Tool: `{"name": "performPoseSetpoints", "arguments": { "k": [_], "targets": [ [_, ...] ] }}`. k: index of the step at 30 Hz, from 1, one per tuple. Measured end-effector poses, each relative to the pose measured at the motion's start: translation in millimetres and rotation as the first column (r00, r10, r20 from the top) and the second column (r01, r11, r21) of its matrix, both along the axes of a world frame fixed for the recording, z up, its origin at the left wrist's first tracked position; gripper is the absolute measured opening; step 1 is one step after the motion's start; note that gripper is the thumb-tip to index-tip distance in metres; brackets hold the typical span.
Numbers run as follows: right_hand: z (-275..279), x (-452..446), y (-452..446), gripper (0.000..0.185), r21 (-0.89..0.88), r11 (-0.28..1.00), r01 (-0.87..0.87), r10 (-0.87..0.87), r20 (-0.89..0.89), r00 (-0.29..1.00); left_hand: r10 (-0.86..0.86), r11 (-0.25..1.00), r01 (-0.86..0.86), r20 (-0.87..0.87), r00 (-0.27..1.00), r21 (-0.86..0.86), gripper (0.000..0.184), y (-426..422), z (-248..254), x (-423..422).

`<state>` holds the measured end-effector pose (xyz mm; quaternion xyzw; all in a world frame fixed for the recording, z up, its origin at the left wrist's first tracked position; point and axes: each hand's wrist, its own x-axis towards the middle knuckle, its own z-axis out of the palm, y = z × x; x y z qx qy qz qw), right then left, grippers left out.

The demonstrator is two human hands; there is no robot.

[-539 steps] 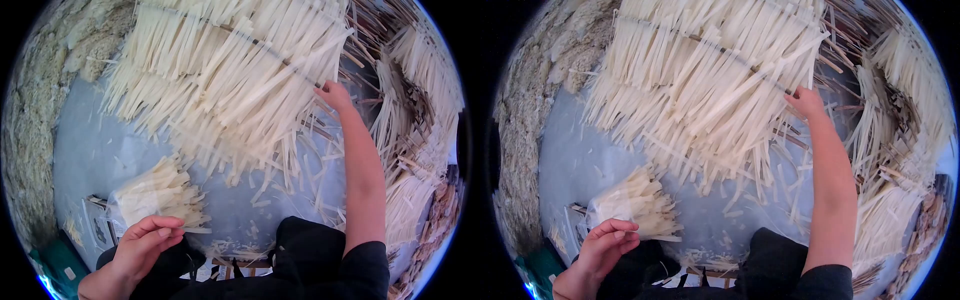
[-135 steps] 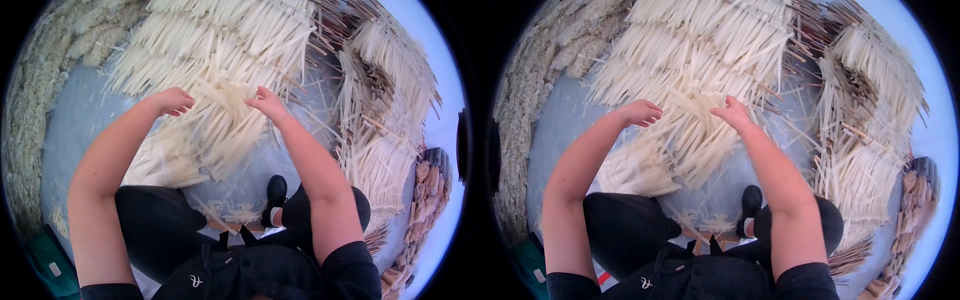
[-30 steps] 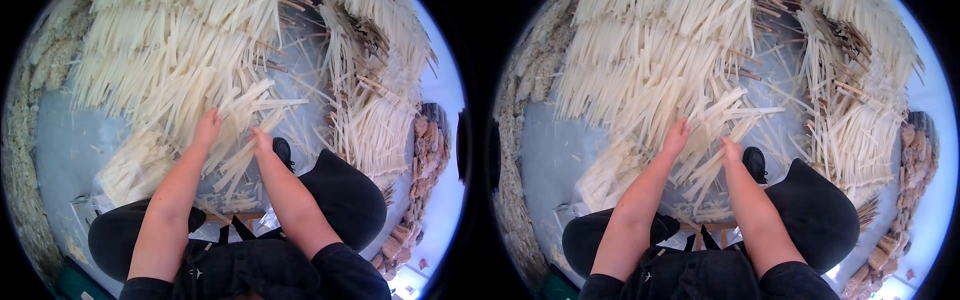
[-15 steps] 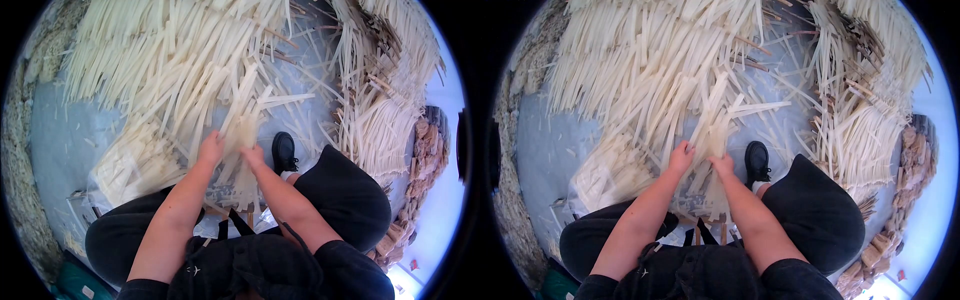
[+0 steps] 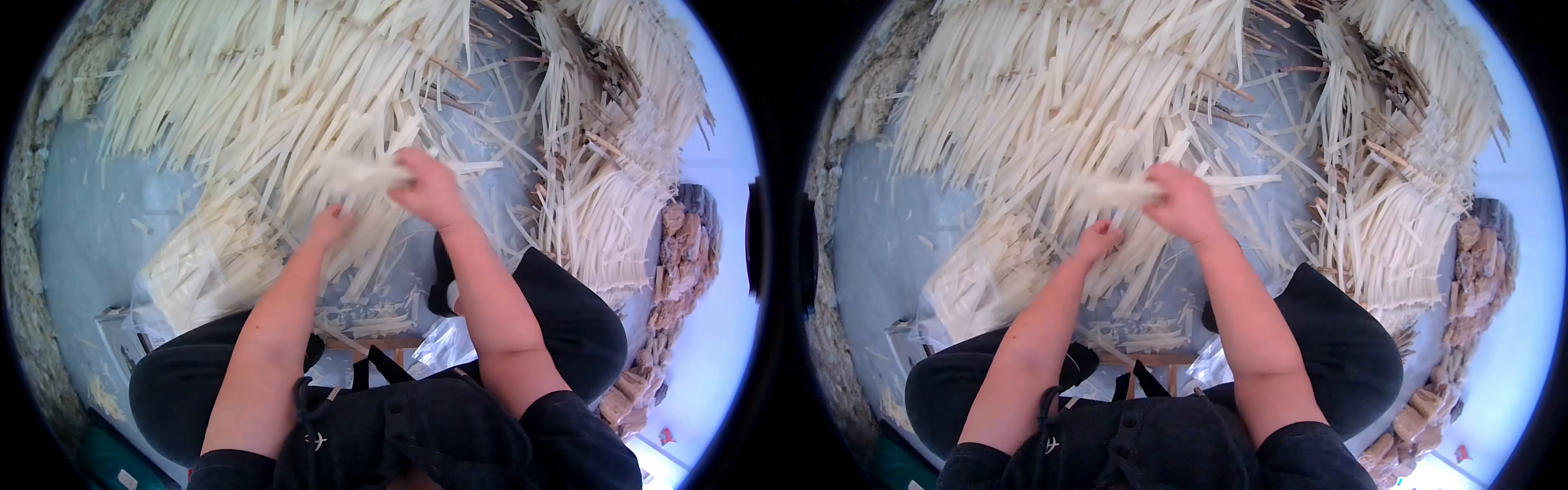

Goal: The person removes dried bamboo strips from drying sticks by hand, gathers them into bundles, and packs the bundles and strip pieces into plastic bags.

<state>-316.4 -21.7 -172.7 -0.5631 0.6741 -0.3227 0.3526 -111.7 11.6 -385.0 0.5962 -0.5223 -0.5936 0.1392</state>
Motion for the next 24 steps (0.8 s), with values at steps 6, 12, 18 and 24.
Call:
{"name": "performPoseSetpoints", "arguments": {
  "k": [6, 12, 18, 24],
  "targets": [
    [-96, 5, 40, 0.04, 0.481, 0.57, -0.666, 0.797, -0.521, 0.306, 0.384, 0.8, -0.219, -0.196, 0.902, 0.559, 0.054, -27, 50, 10],
    [-108, -9, 64, 0.036, -0.058, 0.799, -0.598, 0.444, -0.614, 0.653, 0.041, 0.996, -0.032, -0.112, 0.993, 0.083, 0.059, -26, 25, -20],
    [-159, -56, 73, 0.059, 0.413, 0.634, 0.654, -0.609, -0.256, 0.751, 0.007, 0.995, 0.004, 0.113, 0.994, -0.097, 0.079, -11, 16, -53],
    [-158, -16, 89, 0.081, 0.642, 0.658, 0.393, -0.679, 0.28, 0.679, -0.254, 0.965, 0.254, 0.001, 0.967, -0.063, 0.079, 34, 38, -89]
  ]
}}
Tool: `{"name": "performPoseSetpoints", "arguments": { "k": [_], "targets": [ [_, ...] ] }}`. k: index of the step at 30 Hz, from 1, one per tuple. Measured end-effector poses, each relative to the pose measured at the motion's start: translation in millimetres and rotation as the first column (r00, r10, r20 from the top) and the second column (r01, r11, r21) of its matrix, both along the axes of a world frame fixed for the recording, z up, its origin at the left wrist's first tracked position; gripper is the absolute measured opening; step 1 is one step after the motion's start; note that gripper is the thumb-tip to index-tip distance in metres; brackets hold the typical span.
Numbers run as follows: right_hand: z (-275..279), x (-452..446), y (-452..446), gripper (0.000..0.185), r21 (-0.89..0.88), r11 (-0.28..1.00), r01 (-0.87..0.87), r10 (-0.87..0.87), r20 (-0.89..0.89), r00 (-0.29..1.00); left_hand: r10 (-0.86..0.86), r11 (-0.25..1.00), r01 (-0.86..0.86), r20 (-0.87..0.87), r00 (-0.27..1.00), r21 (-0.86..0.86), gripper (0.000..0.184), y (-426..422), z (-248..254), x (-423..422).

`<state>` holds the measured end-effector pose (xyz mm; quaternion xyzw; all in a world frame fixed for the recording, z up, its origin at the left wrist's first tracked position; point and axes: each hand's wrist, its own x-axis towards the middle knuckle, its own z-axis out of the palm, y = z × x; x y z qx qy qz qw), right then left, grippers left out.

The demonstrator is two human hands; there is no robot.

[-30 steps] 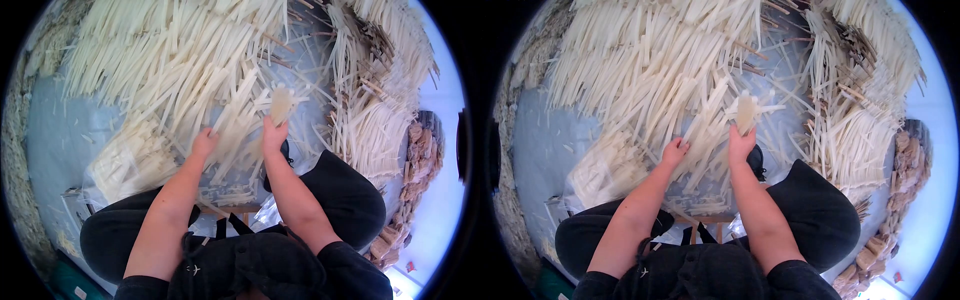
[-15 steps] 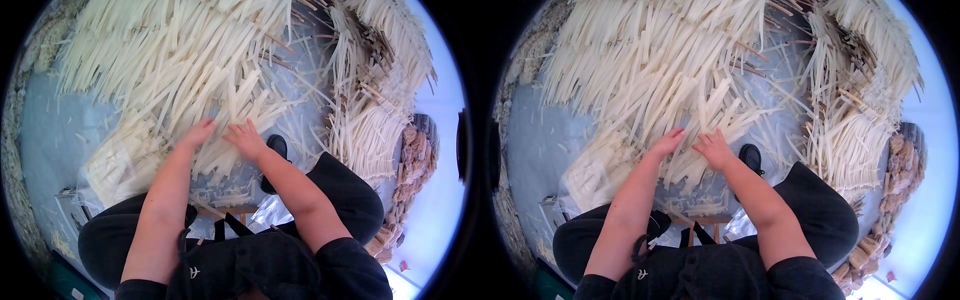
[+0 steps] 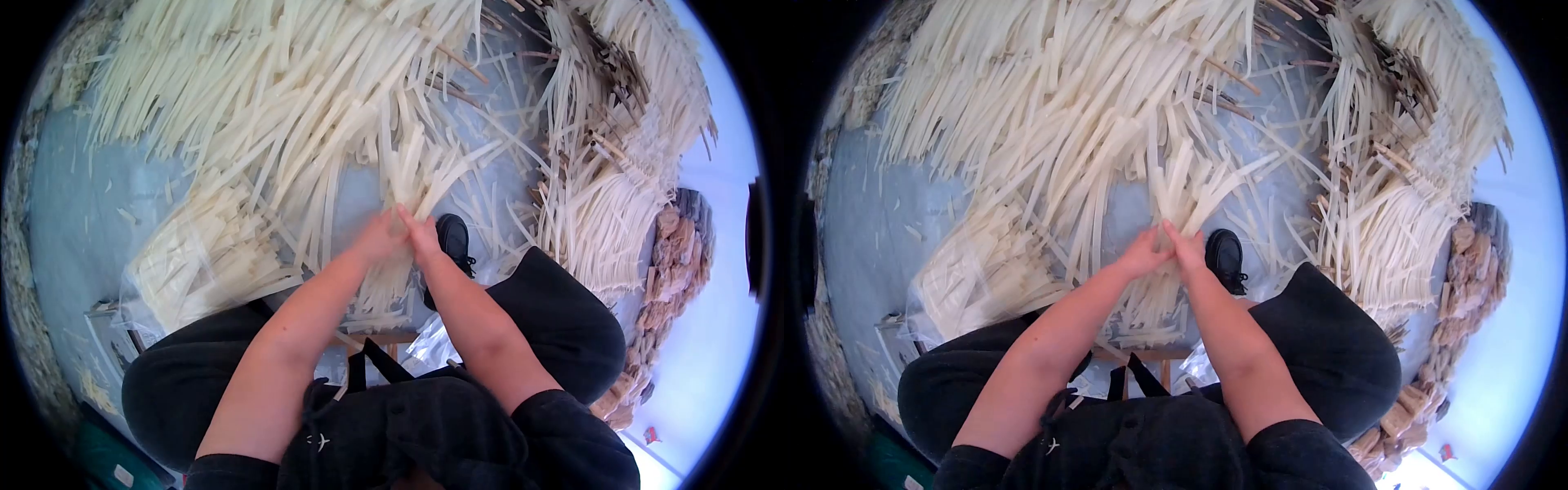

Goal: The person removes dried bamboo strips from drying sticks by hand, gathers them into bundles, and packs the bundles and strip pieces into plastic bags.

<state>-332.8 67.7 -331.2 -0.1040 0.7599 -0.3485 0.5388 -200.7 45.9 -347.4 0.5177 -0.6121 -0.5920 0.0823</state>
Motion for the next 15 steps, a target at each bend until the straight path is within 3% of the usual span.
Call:
{"name": "performPoseSetpoints", "arguments": {
  "k": [2, 4, 6, 8, 9, 11, 12, 13, 14, 15],
  "targets": [
    [-18, -11, 21, 0.08, 0.007, 1.0, -0.023, 0.023, 0.015, 1.0, -0.156, 0.966, 0.156, -0.021, 0.988, 0.206, 0.066, -1, 14, 4],
    [-24, -14, 38, 0.08, 0.02, 0.998, -0.053, 0.052, 0.026, 0.998, -0.168, 0.961, 0.167, -0.011, 0.986, 0.219, 0.058, 12, 4, 11],
    [-21, -7, 46, 0.08, 0.112, 0.957, -0.266, 0.281, -0.141, 0.949, -0.184, 0.956, 0.18, -0.006, 0.983, 0.23, 0.051, 27, 0, 18],
    [-16, 0, 48, 0.083, 0.089, 0.941, -0.325, 0.336, -0.154, 0.929, -0.129, 0.963, 0.189, 0.284, 0.95, -0.195, 0.048, 39, 3, 29],
    [-10, 5, 47, 0.086, 0.062, 0.92, -0.386, 0.391, -0.167, 0.905, -0.133, 0.962, 0.193, 0.287, 0.949, -0.192, 0.048, 41, -3, 35],
    [-1, 10, 46, 0.084, 0.014, 0.913, -0.409, 0.408, -0.084, 0.909, 0.039, 0.999, -0.04, -0.126, 0.991, -0.006, 0.055, 42, -18, 47],
    [1, 11, 44, 0.083, -0.038, 0.902, -0.43, 0.43, -0.006, 0.903, 0.039, 0.999, -0.04, -0.123, 0.992, -0.007, 0.055, 39, -16, 54],
    [-3, 8, 41, 0.083, -0.04, 0.902, -0.43, 0.43, -0.004, 0.903, 0.004, 0.992, 0.002, -0.042, 0.999, 0.124, 0.057, 36, -13, 61],
    [-9, 2, 36, 0.08, 0.022, 0.882, -0.47, 0.47, -0.087, 0.878, -0.042, 0.966, 0.032, 0.034, 0.999, 0.257, 0.059, 34, -10, 66],
    [-13, -4, 30, 0.078, 0.088, 0.86, -0.503, 0.511, -0.166, 0.843, -0.043, 0.965, 0.032, 0.034, 0.999, 0.26, 0.059, 30, -9, 70]
  ]
}}
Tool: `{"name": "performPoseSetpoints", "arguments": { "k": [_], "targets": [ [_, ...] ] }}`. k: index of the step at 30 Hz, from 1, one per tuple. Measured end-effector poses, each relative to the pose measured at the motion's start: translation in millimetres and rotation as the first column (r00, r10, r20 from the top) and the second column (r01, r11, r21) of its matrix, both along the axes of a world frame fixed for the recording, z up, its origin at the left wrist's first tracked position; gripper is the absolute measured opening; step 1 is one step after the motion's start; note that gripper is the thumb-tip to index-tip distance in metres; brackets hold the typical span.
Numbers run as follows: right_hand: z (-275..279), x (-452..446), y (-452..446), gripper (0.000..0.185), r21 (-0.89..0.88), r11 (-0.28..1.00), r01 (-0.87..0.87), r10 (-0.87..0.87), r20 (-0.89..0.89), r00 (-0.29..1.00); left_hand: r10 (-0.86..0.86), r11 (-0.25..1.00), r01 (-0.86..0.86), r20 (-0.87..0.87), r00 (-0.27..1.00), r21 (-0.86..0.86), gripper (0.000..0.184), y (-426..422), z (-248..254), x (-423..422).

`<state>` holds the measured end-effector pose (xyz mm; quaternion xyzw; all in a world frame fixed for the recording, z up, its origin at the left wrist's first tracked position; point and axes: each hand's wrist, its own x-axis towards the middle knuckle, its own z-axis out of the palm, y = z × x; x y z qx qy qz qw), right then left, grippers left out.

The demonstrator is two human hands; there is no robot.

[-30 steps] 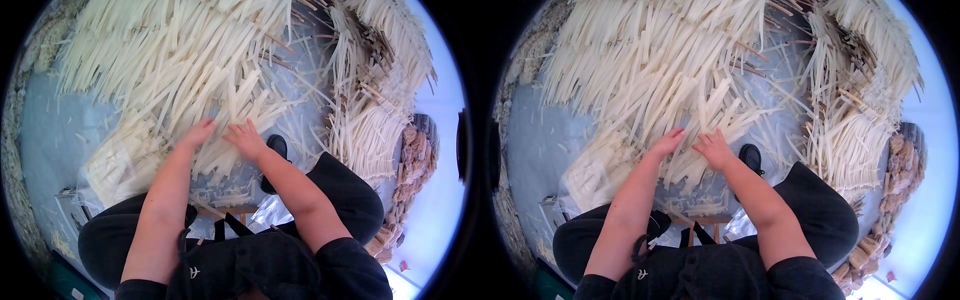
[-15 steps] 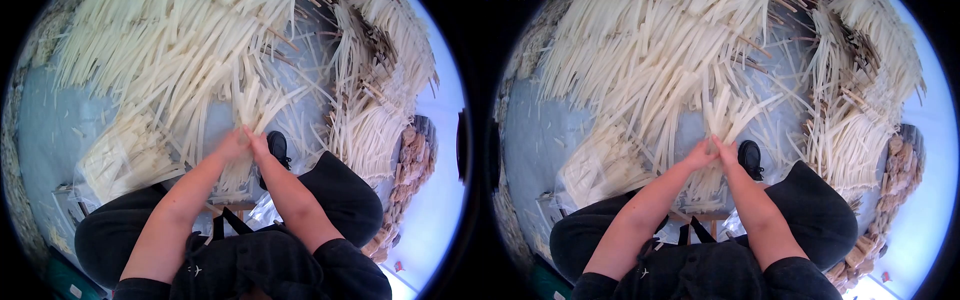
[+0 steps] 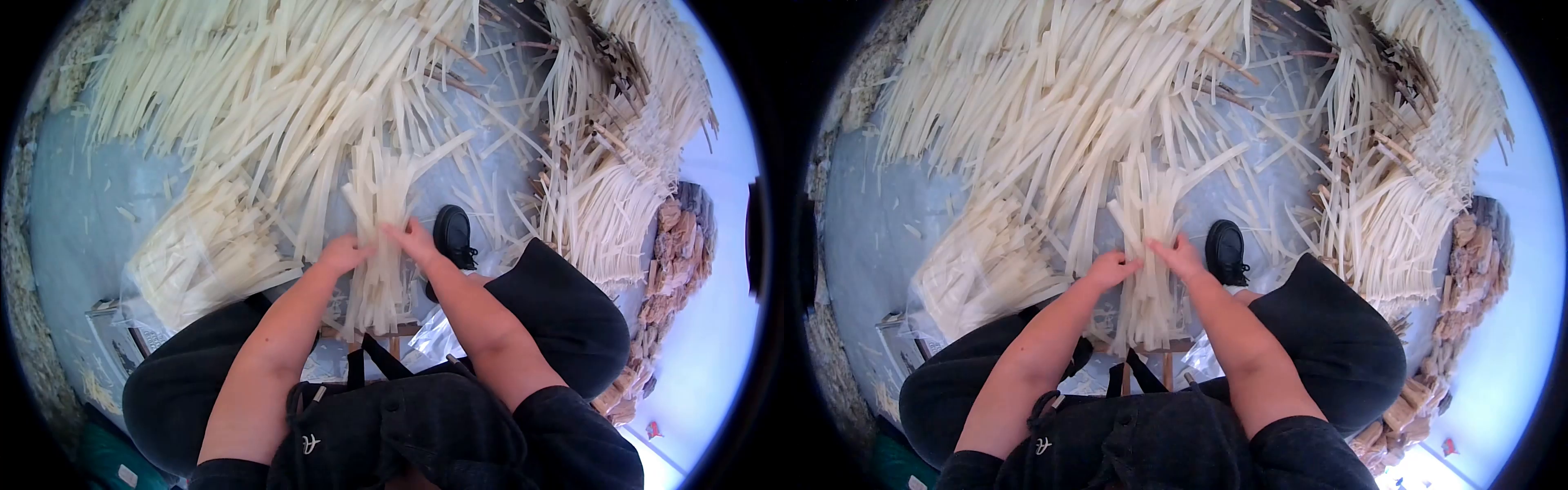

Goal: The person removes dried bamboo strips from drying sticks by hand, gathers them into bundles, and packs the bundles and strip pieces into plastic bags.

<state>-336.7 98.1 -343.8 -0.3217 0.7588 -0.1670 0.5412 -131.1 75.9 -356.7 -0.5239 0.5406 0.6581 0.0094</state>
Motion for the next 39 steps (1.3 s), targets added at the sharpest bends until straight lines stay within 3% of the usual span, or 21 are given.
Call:
{"name": "performPoseSetpoints", "arguments": {
  "k": [1, 2, 3, 4, 6, 7, 9, 10, 12, 16, 18, 19, 20, 21, 22, 24, 27, 32, 34, 37, 39],
  "targets": [
    [5, -5, -9, 0.078, 0.004, 1.0, -0.001, 0.001, -0.001, 1.0, -0.024, 0.997, 0.021, 0.038, 0.999, 0.08, 0.059, -4, -1, 3],
    [10, -11, -19, 0.072, -0.041, 0.999, 0.008, -0.017, -0.218, 0.976, -0.05, 0.986, 0.038, 0.074, 0.996, 0.162, 0.06, -7, -2, 4],
    [15, -13, -29, 0.067, -0.085, 0.996, 0.004, -0.04, -0.422, 0.905, -0.046, 0.985, 0.033, 0.073, 0.996, 0.171, 0.06, -7, -5, 4],
    [17, -11, -38, 0.067, -0.077, 0.997, -0.001, -0.032, -0.423, 0.905, 0.021, 0.993, -0.03, 0.085, 0.996, 0.114, 0.066, -6, -7, 4],
    [19, -10, -58, 0.053, -0.333, 0.937, -0.103, -0.201, -0.757, 0.621, 0.088, 0.994, -0.094, 0.091, 0.992, 0.056, 0.072, -8, -10, 2],
    [9, -20, -70, 0.053, -0.33, 0.938, -0.105, -0.197, -0.758, 0.621, 0.055, 0.997, -0.06, 0.115, 0.992, 0.039, 0.076, -9, -11, 1],
    [1, -38, -86, 0.038, -0.123, 0.987, 0.101, -0.142, -0.39, 0.91, 0.023, 0.999, -0.027, 0.143, 0.989, 0.029, 0.08, -8, -14, 2],
    [1, -38, -85, 0.038, -0.12, 0.988, 0.101, -0.141, -0.389, 0.911, 0.032, 0.998, -0.038, 0.129, 0.991, 0.047, 0.081, -8, -17, 2],
    [10, -39, -88, 0.028, 0.395, 0.917, -0.051, 0.102, -0.108, 0.989, 0.046, 0.996, -0.053, 0.113, 0.993, 0.065, 0.082, -9, -22, 2],
    [58, -20, -92, 0.022, 0.412, 0.874, -0.259, 0.388, -0.27, 0.881, 0.141, 0.988, -0.134, -0.091, 0.986, 0.07, 0.067, 3, -46, 1],
    [68, -11, -85, 0.031, 0.019, 0.894, -0.449, 0.383, -0.552, 0.74, 0.221, 0.973, -0.202, -0.185, 0.958, 0.115, 0.062, 12, -54, 1],
    [71, -7, -81, 0.031, 0.021, 0.894, -0.447, 0.384, -0.55, 0.742, 0.198, 0.979, -0.189, -0.154, 0.968, 0.075, 0.061, 12, -55, 1],
    [75, -3, -77, 0.046, -0.162, 0.642, -0.749, 0.524, -0.62, 0.584, 0.176, 0.984, -0.173, -0.124, 0.977, 0.034, 0.061, 11, -55, 0],
    [77, 1, -72, 0.062, -0.288, 0.263, -0.921, 0.577, -0.718, 0.389, 0.176, 0.984, -0.173, -0.124, 0.977, 0.036, 0.061, 11, -54, 0],
    [76, 6, -66, 0.062, -0.287, 0.262, -0.921, 0.579, -0.717, 0.388, 0.167, 0.986, -0.164, -0.123, 0.978, 0.033, 0.061, 12, -54, 1],
    [70, 15, -54, 0.075, -0.047, 0.067, -0.997, 0.688, -0.722, 0.08, 0.159, 0.987, -0.156, -0.122, 0.98, 0.03, 0.062, 12, -49, 1],
    [50, 14, -51, 0.073, -0.006, 0.004, -1.0, 0.62, -0.784, 0.007, 0.138, 0.99, -0.139, -0.044, 0.989, -0.03, 0.065, 13, -42, 3],
    [43, -1, -62, 0.045, -0.05, -0.094, -0.994, 0.646, -0.763, -0.023, 0.059, 0.996, -0.057, -0.029, 0.998, 0.069, 0.054, 0, -16, 3],
    [48, -9, -71, 0.035, -0.053, -0.123, -0.991, 0.667, -0.743, -0.044, 0.101, 0.993, -0.096, -0.072, 0.992, 0.072, 0.055, 7, -38, 1],
    [77, -14, -90, 0.028, -0.152, 0.002, -0.988, 0.748, -0.655, 0.102, 0.108, 0.993, -0.112, -0.141, 0.984, -0.022, 0.056, 16, -59, 5],
    [103, -15, -103, 0.027, -0.345, 0.068, -0.936, 0.572, -0.756, 0.32, 0.063, 0.988, -0.086, -0.173, 0.983, -0.127, 0.056, 16, -59, 6]
  ]
}}
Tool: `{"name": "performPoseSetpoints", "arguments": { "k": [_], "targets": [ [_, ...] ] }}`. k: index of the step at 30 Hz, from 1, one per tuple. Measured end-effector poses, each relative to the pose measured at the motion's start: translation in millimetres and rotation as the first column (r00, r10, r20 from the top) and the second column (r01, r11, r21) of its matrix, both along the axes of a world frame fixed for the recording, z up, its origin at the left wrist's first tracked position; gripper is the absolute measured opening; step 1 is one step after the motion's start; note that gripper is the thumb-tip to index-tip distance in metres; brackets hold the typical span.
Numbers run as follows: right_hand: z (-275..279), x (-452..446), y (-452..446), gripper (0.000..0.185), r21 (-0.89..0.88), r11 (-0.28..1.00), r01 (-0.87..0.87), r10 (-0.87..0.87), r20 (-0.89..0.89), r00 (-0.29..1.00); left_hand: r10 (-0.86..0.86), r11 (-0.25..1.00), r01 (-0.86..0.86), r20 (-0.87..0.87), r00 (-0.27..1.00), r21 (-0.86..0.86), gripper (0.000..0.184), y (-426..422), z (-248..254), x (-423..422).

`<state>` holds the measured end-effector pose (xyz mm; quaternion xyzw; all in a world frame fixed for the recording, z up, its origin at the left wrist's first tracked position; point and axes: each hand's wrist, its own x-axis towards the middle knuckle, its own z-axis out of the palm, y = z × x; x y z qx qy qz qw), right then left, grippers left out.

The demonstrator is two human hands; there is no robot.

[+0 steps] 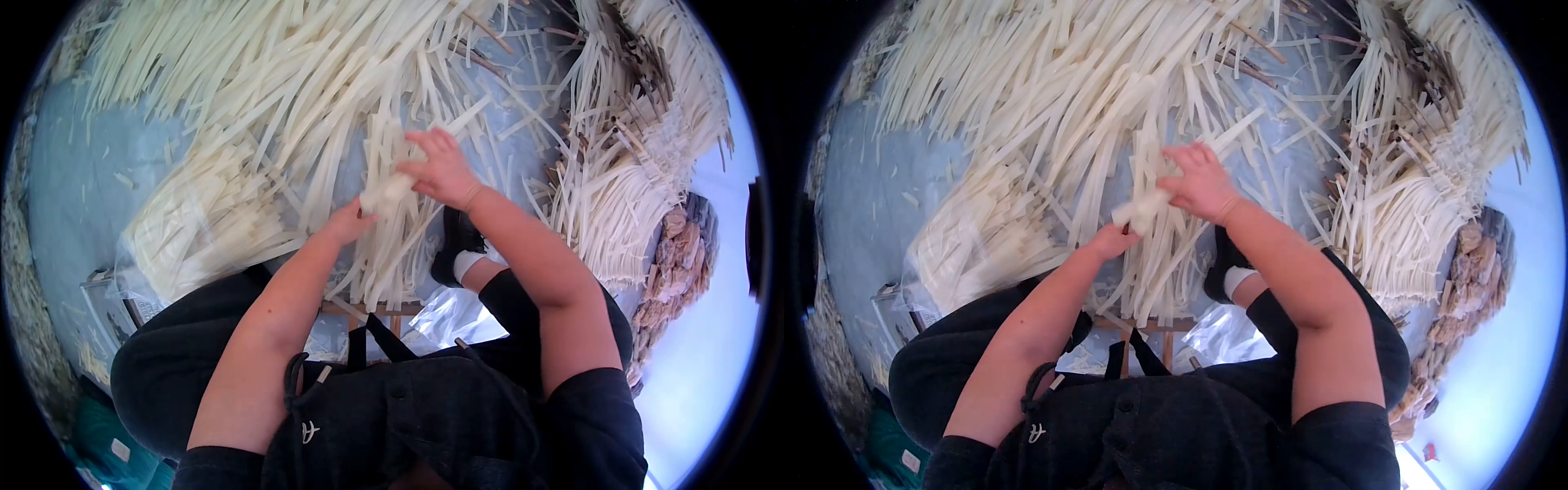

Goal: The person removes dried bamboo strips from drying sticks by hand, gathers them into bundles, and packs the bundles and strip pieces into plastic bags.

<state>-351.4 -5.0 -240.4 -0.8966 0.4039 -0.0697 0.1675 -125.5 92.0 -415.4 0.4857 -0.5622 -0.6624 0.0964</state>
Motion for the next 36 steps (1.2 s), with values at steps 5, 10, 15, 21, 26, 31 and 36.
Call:
{"name": "performPoseSetpoints", "arguments": {
  "k": [5, 10, 15, 21, 26, 31, 36],
  "targets": [
    [54, -9, -43, 0.018, 0.349, 0.901, 0.257, -0.383, 0.365, 0.849, 0.026, 0.981, -0.041, 0.08, 0.996, 0.191, 0.057, -4, 3, -4],
    [106, -1, -65, 0.035, 0.763, 0.532, 0.367, -0.846, 0.494, 0.2, -0.034, 0.986, 0.002, 0.185, 0.982, 0.167, 0.059, -14, 37, -3],
    [-36, -26, 25, 0.046, 0.752, 0.1, 0.652, -0.954, -0.113, 0.277, 0.08, 0.986, -0.106, 0.196, 0.977, 0.129, 0.067, -15, 36, -10],
    [-90, 20, 116, 0.049, 0.806, 0.289, 0.517, -0.775, -0.121, 0.621, 0.051, 0.98, -0.108, 0.308, 0.95, 0.17, 0.094, -25, 83, -19],
    [-75, -36, 15, 0.04, 0.707, 0.006, 0.707, -0.499, -0.61, 0.615, -0.127, 0.98, 0.039, 0.455, 0.882, 0.196, 0.104, -32, 64, -24],
    [-139, -53, -34, 0.031, 0.39, 0.062, 0.919, -0.969, -0.197, 0.149, -0.133, 0.98, 0.045, 0.466, 0.875, 0.195, 0.1, -29, 55, -27],
    [-129, -35, -51, 0.03, 0.701, -0.052, 0.711, -0.958, 0.165, -0.232, -0.134, 0.979, 0.052, 0.437, 0.89, 0.195, 0.097, -26, 57, -23]
  ]
}}
